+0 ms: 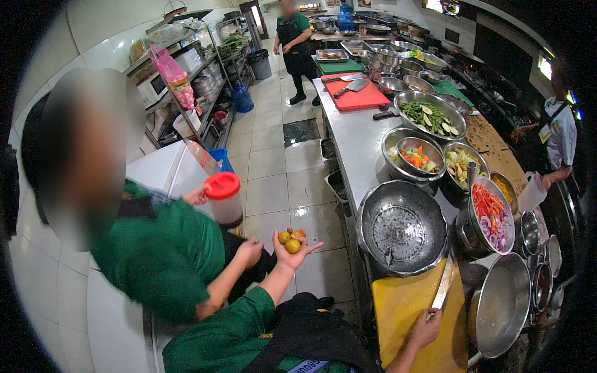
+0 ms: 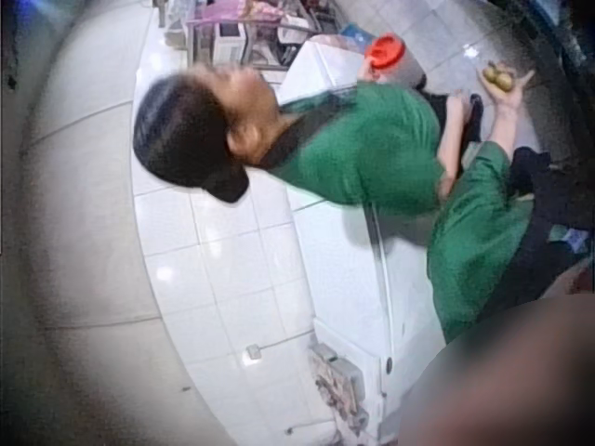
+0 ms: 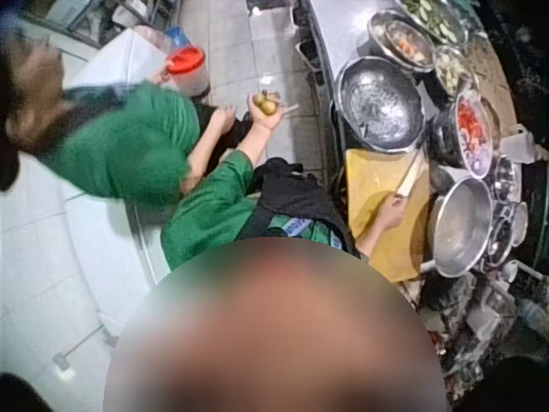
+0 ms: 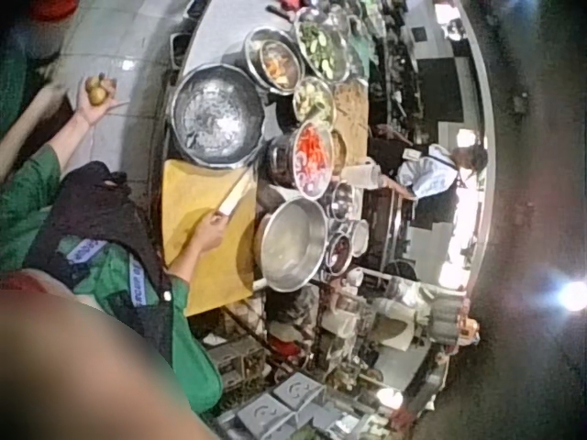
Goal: The person retrieves a metal bowl and a knife, then slices a tomato on a yellow cutting board. The sliced tomato pieces are transferred into the bowl, and sliced onions are added from a nearby container. The bowl is handed to a coworker who is plating food.
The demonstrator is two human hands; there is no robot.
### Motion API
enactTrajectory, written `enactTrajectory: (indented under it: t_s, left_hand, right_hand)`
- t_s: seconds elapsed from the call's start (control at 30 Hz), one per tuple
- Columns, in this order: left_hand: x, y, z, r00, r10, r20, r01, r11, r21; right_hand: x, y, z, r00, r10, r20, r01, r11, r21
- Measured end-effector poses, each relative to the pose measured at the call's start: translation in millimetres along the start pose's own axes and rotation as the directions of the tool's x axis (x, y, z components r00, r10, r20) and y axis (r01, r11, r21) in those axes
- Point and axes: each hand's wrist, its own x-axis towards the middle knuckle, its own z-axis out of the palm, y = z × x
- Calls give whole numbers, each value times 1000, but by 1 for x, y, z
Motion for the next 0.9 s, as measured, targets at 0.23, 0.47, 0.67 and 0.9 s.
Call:
enactTrajectory:
  t_s: [0.23, 0.47, 0.67, 0.9]
  left_hand:
    - [-1, 0, -1, 1000, -8, -26, 9, 1000, 11]
    - [-2, 1, -6, 1000, -7, -23, 8, 1000, 20]
    - [-5, 2, -7, 999, -4, -47, 5, 1000, 22]
    - [-1, 9, -4, 1000, 0, -18, 0, 1000, 29]
  right_hand:
    - [2, 6, 3, 1000, -10, 1, 10, 1000, 1]
    - [-1, -1, -2, 1000, 11, 6, -11, 1000, 5]
    - [-1, -3, -2, 1000, 11, 6, -11, 1000, 21]
    - [0, -1, 0, 1000, 28, 0, -28, 1000, -6]
